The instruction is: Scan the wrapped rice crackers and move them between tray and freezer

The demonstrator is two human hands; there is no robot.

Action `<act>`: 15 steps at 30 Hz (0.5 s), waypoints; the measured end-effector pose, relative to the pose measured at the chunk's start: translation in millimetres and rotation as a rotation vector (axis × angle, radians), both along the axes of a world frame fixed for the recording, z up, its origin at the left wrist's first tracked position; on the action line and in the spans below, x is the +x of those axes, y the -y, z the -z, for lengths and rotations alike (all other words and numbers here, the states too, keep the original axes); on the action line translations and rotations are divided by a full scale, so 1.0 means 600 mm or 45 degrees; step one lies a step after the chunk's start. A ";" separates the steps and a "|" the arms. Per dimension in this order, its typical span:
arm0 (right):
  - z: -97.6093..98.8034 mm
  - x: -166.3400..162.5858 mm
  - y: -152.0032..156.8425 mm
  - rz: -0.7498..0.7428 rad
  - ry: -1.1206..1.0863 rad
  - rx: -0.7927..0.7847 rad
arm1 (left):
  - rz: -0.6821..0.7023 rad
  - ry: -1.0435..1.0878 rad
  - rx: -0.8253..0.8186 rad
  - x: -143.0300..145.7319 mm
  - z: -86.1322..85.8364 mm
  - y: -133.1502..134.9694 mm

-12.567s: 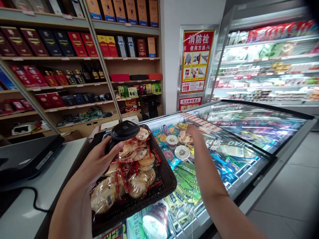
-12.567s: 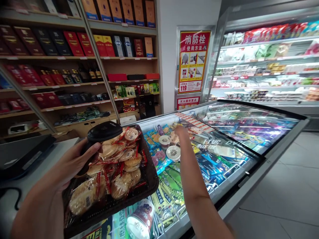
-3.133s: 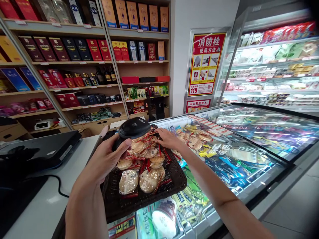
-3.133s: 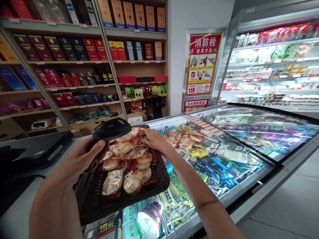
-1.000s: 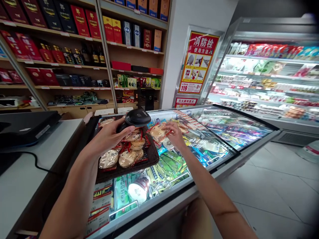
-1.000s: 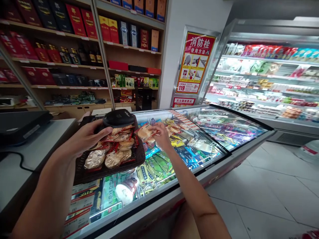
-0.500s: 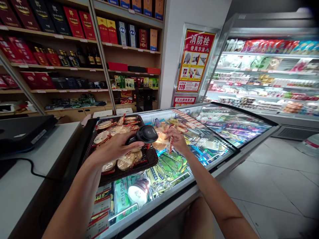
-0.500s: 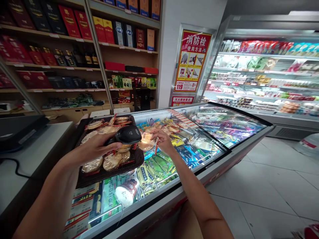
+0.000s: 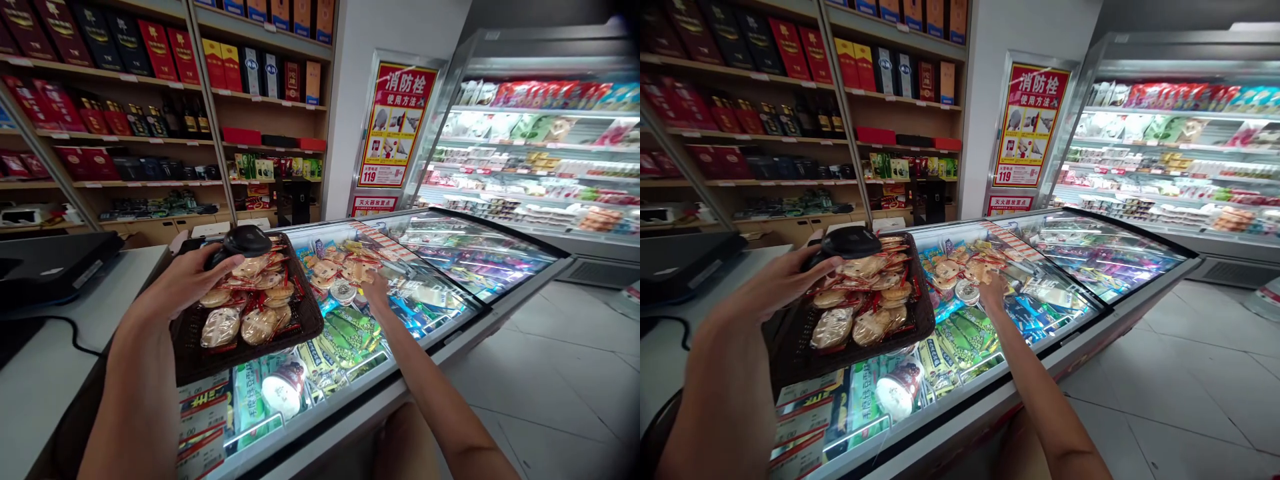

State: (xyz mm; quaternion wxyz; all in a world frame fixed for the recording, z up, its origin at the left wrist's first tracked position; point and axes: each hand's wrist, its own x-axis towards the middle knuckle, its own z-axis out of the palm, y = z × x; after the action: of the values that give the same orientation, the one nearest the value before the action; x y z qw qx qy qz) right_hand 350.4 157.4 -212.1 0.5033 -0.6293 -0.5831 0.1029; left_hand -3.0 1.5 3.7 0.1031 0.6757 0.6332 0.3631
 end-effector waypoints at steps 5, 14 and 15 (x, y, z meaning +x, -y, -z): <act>-0.055 -0.107 0.009 -0.207 0.131 0.132 | -0.402 -0.246 0.055 -0.051 -0.006 0.018; -0.189 -0.427 -0.047 -0.908 0.407 -0.057 | -0.543 -0.227 -0.058 -0.079 -0.010 0.024; -0.196 -0.455 -0.060 -0.920 0.435 -0.083 | -0.527 -0.223 -0.058 -0.079 -0.009 0.024</act>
State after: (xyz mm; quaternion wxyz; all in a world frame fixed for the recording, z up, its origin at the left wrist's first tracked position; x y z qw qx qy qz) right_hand 77.5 193.3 -94.4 0.3102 -0.4073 -0.8387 0.1857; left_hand -50.5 -13.2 9.3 -0.0137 0.5576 0.7731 0.3021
